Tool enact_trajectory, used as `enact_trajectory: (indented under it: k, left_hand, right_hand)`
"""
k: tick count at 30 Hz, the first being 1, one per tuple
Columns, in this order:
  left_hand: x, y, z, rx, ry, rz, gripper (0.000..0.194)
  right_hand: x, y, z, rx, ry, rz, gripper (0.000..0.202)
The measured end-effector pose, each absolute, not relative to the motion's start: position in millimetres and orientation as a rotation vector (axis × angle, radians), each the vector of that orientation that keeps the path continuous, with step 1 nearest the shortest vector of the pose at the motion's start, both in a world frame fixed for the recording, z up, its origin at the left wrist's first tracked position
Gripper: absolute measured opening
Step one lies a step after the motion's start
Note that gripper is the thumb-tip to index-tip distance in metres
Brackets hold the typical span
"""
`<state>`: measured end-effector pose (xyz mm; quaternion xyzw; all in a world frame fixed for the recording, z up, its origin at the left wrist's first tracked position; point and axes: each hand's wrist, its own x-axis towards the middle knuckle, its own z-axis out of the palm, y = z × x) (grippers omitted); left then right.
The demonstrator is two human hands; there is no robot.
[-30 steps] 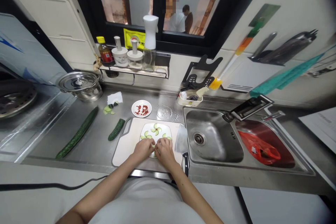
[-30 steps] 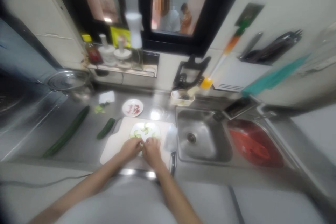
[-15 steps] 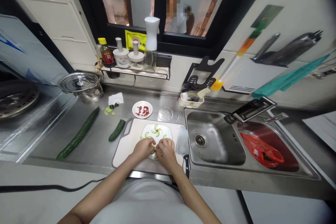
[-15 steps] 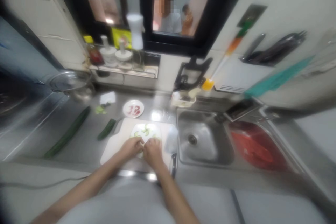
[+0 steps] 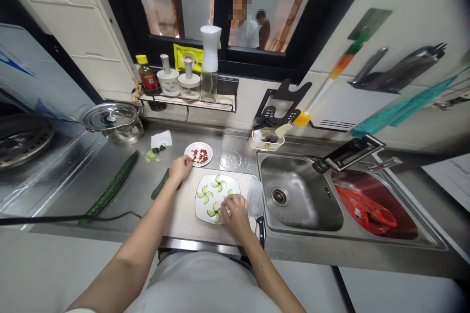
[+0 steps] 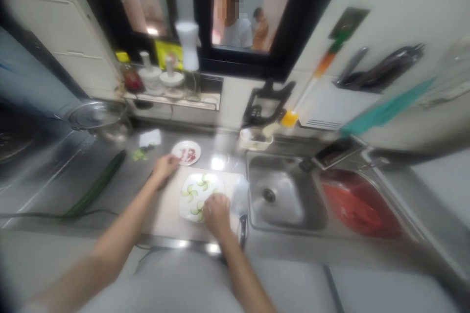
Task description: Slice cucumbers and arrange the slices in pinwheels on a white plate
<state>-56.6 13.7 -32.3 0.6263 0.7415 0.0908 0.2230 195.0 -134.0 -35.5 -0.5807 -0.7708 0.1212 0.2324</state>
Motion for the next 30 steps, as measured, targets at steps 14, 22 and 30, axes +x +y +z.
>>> enact_trajectory:
  k: [14,22,30]
  left_hand:
    - [-53,53,-45,1.883,2.094,0.050,0.029]
    - [-59,59,-46,1.933,2.069,0.022,0.029]
    - [-58,60,-51,1.975,2.017,0.009,0.027]
  right_hand:
    - [202,-138,-36,-1.582,-2.040,0.355,0.014]
    - [203,-136,-39,-1.621,-2.056,0.327,0.011]
    - [203,-134,-38,-1.616,-2.047,0.322,0.013]
